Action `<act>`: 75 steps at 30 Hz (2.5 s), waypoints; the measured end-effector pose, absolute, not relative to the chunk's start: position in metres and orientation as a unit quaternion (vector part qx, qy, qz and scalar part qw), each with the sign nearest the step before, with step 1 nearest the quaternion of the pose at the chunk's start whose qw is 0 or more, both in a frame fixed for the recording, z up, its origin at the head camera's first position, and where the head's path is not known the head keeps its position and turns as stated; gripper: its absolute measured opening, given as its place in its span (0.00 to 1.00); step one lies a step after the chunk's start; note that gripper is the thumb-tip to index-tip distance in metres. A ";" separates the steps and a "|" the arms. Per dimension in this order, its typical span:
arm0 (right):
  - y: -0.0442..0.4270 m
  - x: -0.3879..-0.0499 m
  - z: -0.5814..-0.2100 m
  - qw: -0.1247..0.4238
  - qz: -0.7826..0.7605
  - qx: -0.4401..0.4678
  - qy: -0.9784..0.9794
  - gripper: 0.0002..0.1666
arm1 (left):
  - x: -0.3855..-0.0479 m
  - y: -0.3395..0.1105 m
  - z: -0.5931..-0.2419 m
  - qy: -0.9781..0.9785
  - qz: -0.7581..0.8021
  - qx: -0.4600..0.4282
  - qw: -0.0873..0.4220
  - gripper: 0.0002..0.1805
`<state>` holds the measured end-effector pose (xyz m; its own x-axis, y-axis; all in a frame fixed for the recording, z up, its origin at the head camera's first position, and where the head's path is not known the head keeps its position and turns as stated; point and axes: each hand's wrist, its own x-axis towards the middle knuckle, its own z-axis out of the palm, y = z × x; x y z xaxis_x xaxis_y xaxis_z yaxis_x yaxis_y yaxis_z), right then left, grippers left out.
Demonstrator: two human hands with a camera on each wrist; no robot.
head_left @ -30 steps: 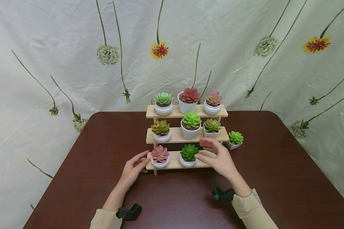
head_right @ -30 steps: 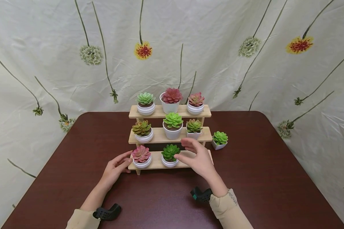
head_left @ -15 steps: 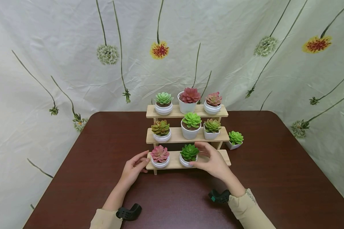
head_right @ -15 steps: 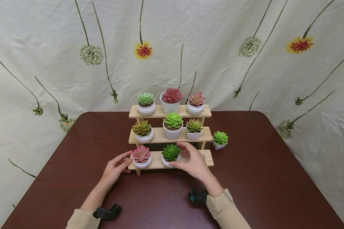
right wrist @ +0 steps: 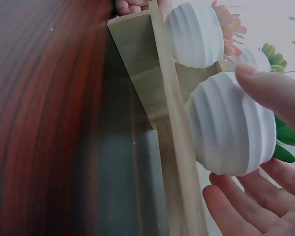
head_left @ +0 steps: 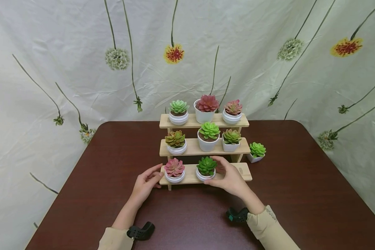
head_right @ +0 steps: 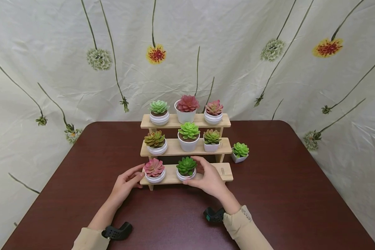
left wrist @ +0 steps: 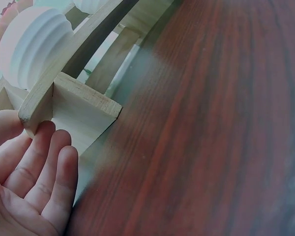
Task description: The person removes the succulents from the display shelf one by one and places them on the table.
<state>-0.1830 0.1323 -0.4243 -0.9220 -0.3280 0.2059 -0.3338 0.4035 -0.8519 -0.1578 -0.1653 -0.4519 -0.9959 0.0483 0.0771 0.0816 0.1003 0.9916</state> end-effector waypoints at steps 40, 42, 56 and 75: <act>0.143 -0.176 -0.399 0.052 0.555 0.180 -0.810 0.39 | -0.158 -0.165 -0.451 -0.741 -0.670 -0.040 0.012 0.21; 0.145 -0.175 -0.396 0.055 0.558 0.175 -0.809 0.38 | -0.158 -0.165 -0.451 -0.741 -0.670 -0.041 0.012 0.22; 0.167 -0.176 -0.379 0.086 0.559 0.147 -0.811 0.37 | -0.158 -0.165 -0.452 -0.743 -0.668 -0.039 0.011 0.22; 0.201 -0.179 -0.367 0.160 0.586 0.119 -0.785 0.35 | -0.159 -0.166 -0.453 -0.743 -0.669 -0.035 0.007 0.22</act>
<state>-0.1789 0.2008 -0.3670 -0.9205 0.0000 0.3908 -0.3747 0.2841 -0.8826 -0.1590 -0.1657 -0.4528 -0.9975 0.0423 0.0568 0.0609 0.1029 0.9928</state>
